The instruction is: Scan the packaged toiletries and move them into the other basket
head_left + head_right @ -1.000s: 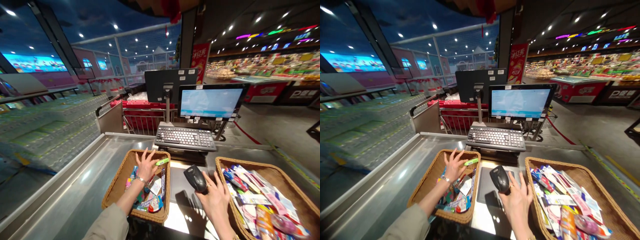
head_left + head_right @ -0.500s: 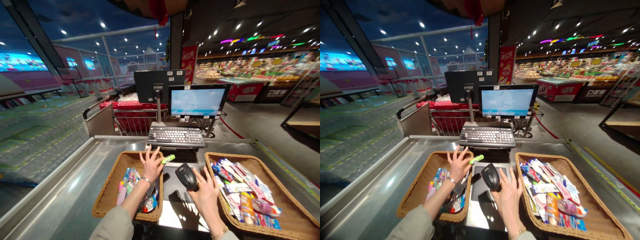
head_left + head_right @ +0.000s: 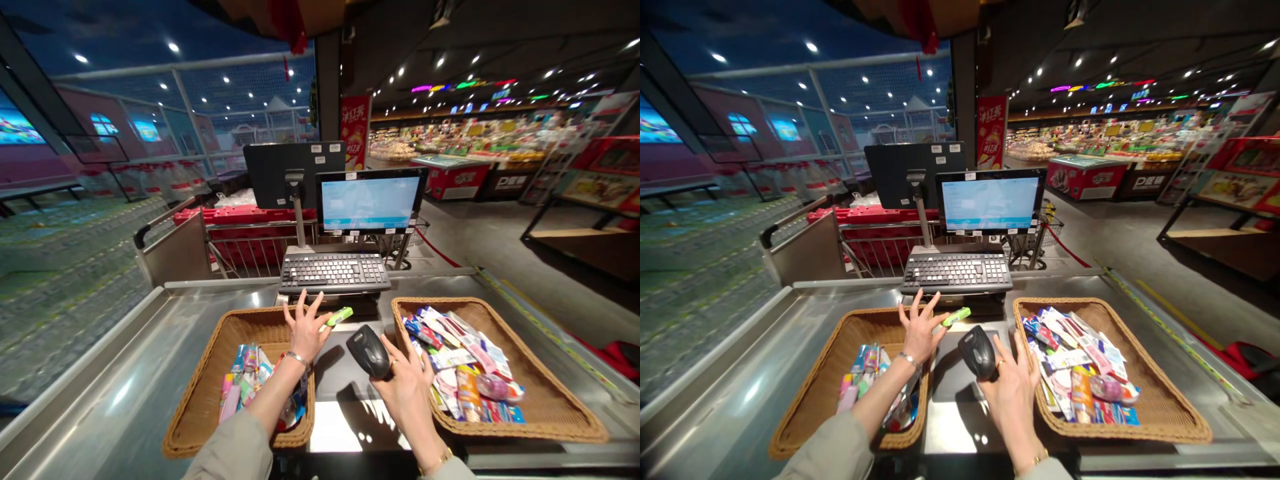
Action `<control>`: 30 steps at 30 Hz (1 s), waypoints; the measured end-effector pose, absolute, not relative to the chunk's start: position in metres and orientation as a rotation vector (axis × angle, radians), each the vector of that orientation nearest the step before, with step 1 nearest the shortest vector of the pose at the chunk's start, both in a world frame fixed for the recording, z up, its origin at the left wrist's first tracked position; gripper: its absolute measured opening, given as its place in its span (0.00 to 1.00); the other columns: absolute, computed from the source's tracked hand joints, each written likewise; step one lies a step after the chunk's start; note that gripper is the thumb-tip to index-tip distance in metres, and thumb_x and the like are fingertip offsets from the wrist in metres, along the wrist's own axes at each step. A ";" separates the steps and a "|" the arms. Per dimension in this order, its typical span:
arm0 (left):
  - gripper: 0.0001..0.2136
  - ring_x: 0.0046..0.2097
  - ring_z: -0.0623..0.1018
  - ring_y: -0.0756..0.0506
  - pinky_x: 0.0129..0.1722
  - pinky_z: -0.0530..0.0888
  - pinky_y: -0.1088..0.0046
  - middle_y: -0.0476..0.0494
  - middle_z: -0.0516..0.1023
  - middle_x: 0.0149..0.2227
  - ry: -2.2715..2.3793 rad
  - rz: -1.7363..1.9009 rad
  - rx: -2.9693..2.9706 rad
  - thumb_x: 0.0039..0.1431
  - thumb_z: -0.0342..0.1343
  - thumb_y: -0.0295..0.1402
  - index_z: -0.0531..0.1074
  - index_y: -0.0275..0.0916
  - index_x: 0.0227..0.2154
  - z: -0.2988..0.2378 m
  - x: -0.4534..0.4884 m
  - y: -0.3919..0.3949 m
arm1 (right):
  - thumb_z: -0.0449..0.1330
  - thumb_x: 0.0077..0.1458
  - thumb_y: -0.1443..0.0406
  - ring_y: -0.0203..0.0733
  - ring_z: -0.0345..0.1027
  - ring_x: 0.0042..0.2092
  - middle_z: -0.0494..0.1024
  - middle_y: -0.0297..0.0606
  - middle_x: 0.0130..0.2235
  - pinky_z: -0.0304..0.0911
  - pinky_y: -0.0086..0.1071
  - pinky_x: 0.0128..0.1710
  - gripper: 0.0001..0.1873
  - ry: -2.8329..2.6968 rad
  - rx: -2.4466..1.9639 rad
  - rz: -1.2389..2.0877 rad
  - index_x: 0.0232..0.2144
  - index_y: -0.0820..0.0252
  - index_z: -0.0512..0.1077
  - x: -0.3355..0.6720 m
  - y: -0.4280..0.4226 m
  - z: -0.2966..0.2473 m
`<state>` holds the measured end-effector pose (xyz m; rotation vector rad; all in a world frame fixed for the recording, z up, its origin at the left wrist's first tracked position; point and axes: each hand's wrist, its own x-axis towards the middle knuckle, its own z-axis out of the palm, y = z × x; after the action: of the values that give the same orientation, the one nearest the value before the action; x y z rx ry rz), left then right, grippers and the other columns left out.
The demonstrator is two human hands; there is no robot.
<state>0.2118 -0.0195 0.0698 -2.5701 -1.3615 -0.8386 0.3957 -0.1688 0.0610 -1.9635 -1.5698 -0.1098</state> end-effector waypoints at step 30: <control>0.09 0.68 0.51 0.30 0.61 0.33 0.33 0.55 0.65 0.63 -1.247 -0.985 -2.503 0.50 0.64 0.39 0.79 0.56 0.37 0.066 0.231 -0.016 | 0.58 0.44 0.65 0.55 0.48 0.66 0.73 0.31 0.55 0.38 0.57 0.62 0.19 -1.532 -1.971 -0.134 0.41 0.50 0.76 0.403 -0.180 0.063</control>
<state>0.2314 -0.0164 0.0656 -2.5030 -1.2470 -0.9854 0.4034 -0.1802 0.0630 -1.9709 -1.5316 -0.1342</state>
